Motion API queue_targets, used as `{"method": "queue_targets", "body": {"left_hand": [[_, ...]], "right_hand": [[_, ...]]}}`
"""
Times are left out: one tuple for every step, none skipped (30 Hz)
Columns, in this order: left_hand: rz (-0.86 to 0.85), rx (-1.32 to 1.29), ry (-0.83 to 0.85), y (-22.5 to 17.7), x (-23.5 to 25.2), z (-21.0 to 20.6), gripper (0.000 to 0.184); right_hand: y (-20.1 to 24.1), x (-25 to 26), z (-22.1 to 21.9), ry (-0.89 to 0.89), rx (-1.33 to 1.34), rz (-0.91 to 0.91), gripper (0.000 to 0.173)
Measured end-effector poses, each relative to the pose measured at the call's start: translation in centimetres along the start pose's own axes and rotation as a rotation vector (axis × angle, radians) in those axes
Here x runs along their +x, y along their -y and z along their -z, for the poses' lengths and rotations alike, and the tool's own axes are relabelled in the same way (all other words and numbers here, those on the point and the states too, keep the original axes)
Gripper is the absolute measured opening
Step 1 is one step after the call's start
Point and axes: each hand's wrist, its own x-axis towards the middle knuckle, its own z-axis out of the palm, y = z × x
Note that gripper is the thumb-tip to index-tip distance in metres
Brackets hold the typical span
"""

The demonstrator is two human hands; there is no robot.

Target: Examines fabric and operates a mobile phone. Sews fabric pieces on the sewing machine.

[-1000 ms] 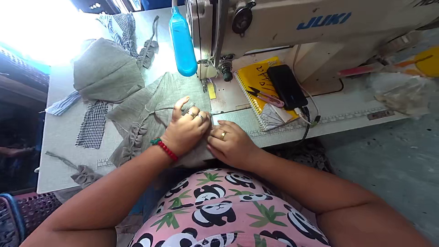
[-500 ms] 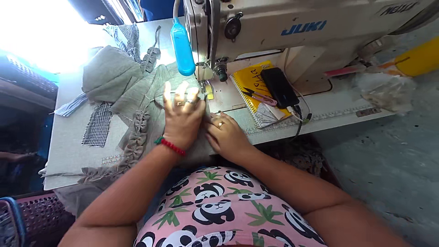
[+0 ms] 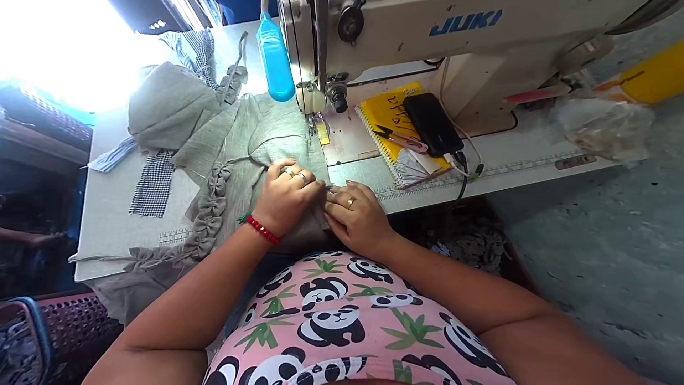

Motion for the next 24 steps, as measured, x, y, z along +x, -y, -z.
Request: {"method": "queue_targets", "body": {"left_hand": [[-0.022,0.001,0.016,0.1,0.0,0.0,0.021],[-0.034,0.004,0.027,0.1,0.1,0.0,0.021],[-0.040,0.004,0.033,0.1,0.1,0.1,0.021],[-0.043,0.006,0.035,0.1,0.1,0.1,0.021],[-0.046,0.011,0.035,0.1,0.1,0.1,0.022],[-0.051,0.016,0.035,0.1,0.1,0.1,0.022],[-0.059,0.019,0.033,0.1,0.1,0.1,0.022],[-0.072,0.021,0.034,0.1,0.1,0.2,0.023],[-0.084,0.024,0.038,0.2,0.1,0.3,0.023],[-0.095,0.028,0.041,0.2,0.1,0.4,0.024],[-0.102,0.028,0.041,0.3,0.1,0.4,0.024],[-0.102,0.029,0.038,0.3,0.1,0.3,0.024],[-0.100,0.033,0.036,0.3,0.0,0.2,0.024],[-0.098,0.044,0.035,0.3,0.0,0.1,0.024],[-0.098,0.058,0.033,0.4,0.0,0.1,0.023],[-0.102,0.055,0.029,0.4,0.0,0.1,0.024],[-0.108,0.073,0.023,0.5,0.0,0.0,0.023],[-0.112,0.080,0.019,0.5,0.0,0.1,0.023],[-0.110,0.075,0.019,0.5,0.0,0.1,0.023],[-0.104,0.054,0.020,0.4,0.0,0.1,0.023],[-0.098,0.031,0.023,0.3,0.0,0.2,0.023],[-0.095,0.023,0.025,0.2,0.1,0.2,0.023],[-0.098,0.023,0.028,0.3,0.1,0.3,0.023],[-0.101,0.026,0.034,0.3,0.0,0.3,0.023]], "right_hand": [[0.0,0.0,0.0,-0.001,0.000,0.005,0.026],[0.0,-0.1,0.0,0.000,0.002,0.010,0.026],[-0.1,-0.2,0.0,0.000,0.007,0.013,0.026],[0.0,-0.3,0.0,-0.002,0.010,0.016,0.026],[0.0,-0.3,0.0,-0.004,0.013,0.019,0.026],[-0.1,-0.4,0.0,-0.003,0.019,0.023,0.025],[-0.1,-0.4,0.1,0.001,0.030,0.026,0.025],[-0.2,-0.4,0.3,0.004,0.046,0.024,0.025],[-0.3,-0.3,0.7,0.000,0.062,0.009,0.024],[-0.6,-0.1,1.1,-0.018,0.071,-0.023,0.023],[-1.0,0.3,1.6,-0.037,0.070,-0.059,0.023],[-1.4,0.8,2.1,-0.042,0.065,-0.092,0.024],[-1.9,1.2,2.4,-0.037,0.052,-0.111,0.027],[-2.2,1.6,2.5,-0.023,0.037,-0.112,0.029],[-2.5,1.8,2.4,-0.004,0.014,-0.104,0.029],[-2.7,1.9,2.2,0.014,0.000,-0.090,0.030],[-2.8,1.9,2.0,0.032,-0.007,-0.074,0.029],[-2.9,1.9,1.9,0.050,-0.005,-0.060,0.029],[-2.9,1.9,1.9,0.061,-0.006,-0.045,0.028],[-2.9,1.9,1.9,0.066,-0.010,-0.031,0.028],[-3.0,1.8,1.9,0.069,-0.011,-0.017,0.028],[-3.0,1.7,1.8,0.068,-0.012,-0.004,0.028],[-3.1,1.6,1.7,0.067,-0.014,0.012,0.028],[-3.1,1.5,1.7,0.066,-0.018,0.029,0.029]]}}
